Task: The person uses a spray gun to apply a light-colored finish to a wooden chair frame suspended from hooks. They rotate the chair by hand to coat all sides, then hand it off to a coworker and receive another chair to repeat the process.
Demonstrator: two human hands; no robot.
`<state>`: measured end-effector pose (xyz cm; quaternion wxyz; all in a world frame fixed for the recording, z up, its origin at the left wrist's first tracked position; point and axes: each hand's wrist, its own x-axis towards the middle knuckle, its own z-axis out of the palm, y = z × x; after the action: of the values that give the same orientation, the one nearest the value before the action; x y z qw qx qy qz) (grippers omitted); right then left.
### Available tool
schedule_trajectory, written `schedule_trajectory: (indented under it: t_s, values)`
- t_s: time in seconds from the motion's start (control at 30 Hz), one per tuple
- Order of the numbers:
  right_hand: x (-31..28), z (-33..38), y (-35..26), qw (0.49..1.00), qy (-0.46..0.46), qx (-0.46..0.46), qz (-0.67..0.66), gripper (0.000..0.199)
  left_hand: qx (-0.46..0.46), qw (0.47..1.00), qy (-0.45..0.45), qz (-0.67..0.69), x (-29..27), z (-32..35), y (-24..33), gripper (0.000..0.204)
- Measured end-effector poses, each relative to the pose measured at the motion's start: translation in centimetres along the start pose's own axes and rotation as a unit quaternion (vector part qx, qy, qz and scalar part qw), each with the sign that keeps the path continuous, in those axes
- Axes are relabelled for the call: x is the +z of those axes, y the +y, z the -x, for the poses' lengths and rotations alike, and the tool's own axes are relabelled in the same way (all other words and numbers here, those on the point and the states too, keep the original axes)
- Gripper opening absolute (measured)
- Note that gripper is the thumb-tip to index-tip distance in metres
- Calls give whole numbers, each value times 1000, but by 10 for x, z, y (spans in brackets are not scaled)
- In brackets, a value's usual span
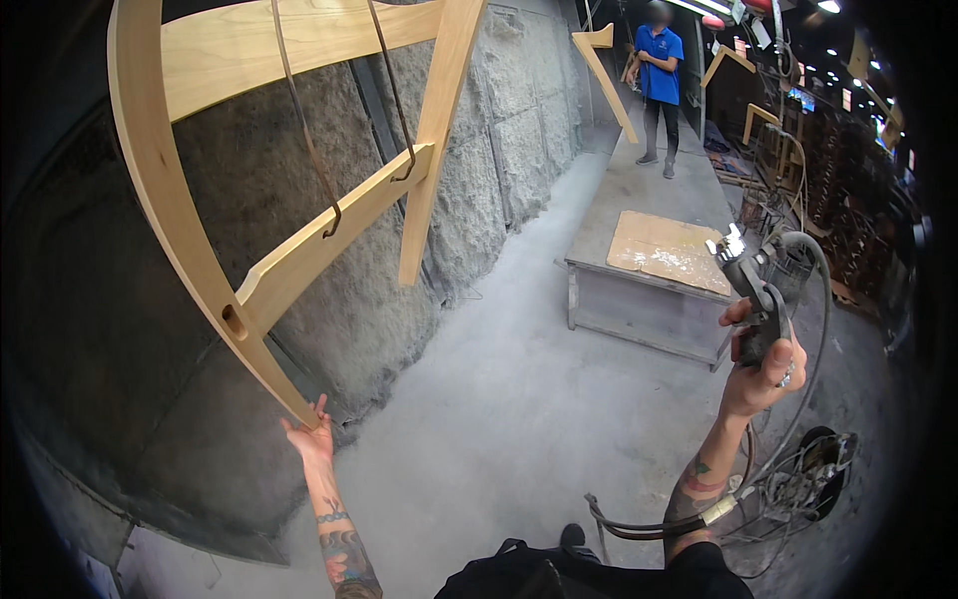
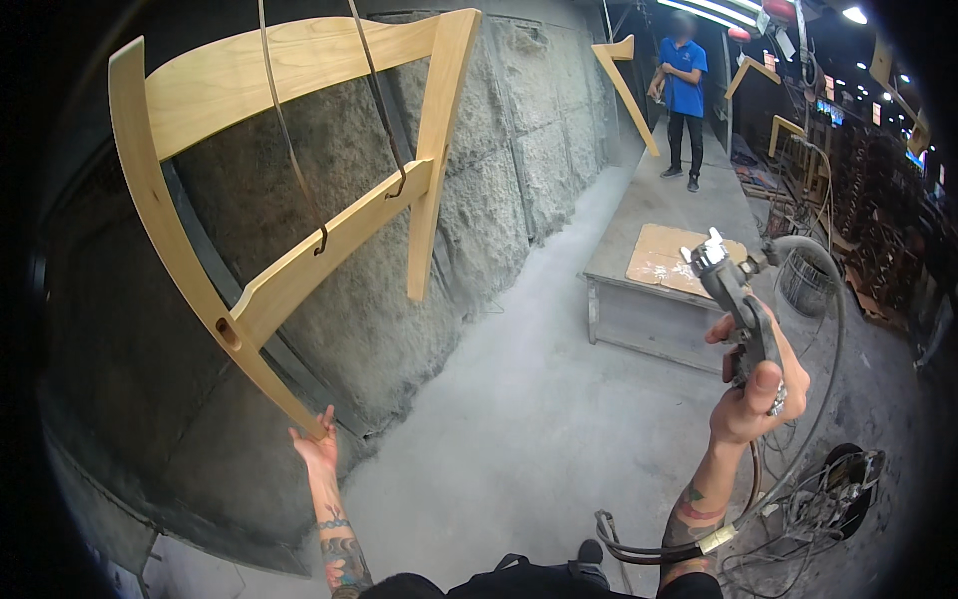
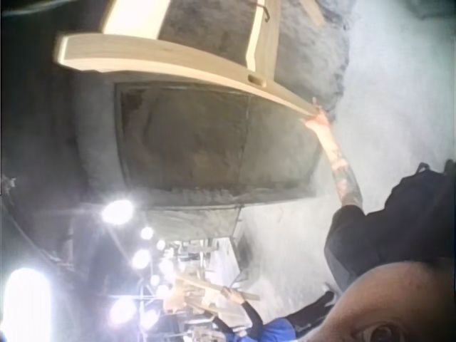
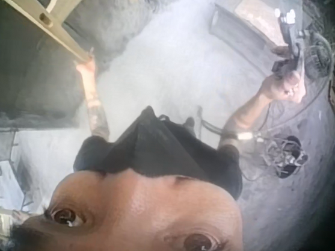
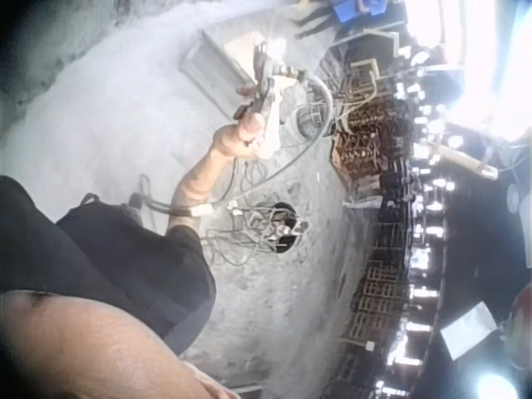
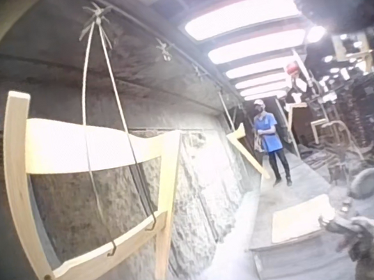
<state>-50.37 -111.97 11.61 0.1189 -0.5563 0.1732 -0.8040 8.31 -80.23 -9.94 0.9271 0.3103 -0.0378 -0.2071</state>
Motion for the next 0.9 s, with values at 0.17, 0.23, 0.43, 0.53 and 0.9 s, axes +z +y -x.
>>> schedule_trajectory:
  t_s: [0.17, 0.23, 0.43, 0.53, 0.9]
  values:
    - [-14, 4, -2, 988, -153, -12, 1, 65, 0, 999, 31, -34, 11, -37, 11, 101]
    - [-18, -10, -6, 979, -198, 55, 19, 62, -12, 999, 27, -28, 14, -48, 14, 101]
    - [-21, -84, -23, 958, -212, 192, 20, 62, -30, 999, 31, -22, 23, -59, 18, 98]
    - [-16, -84, -46, 935, -257, 230, -88, 75, -23, 999, 30, -31, 26, -61, 19, 96]
    - [31, -139, -87, 961, -235, 148, -2, 65, -24, 999, 4, -29, 34, -67, 14, 96]
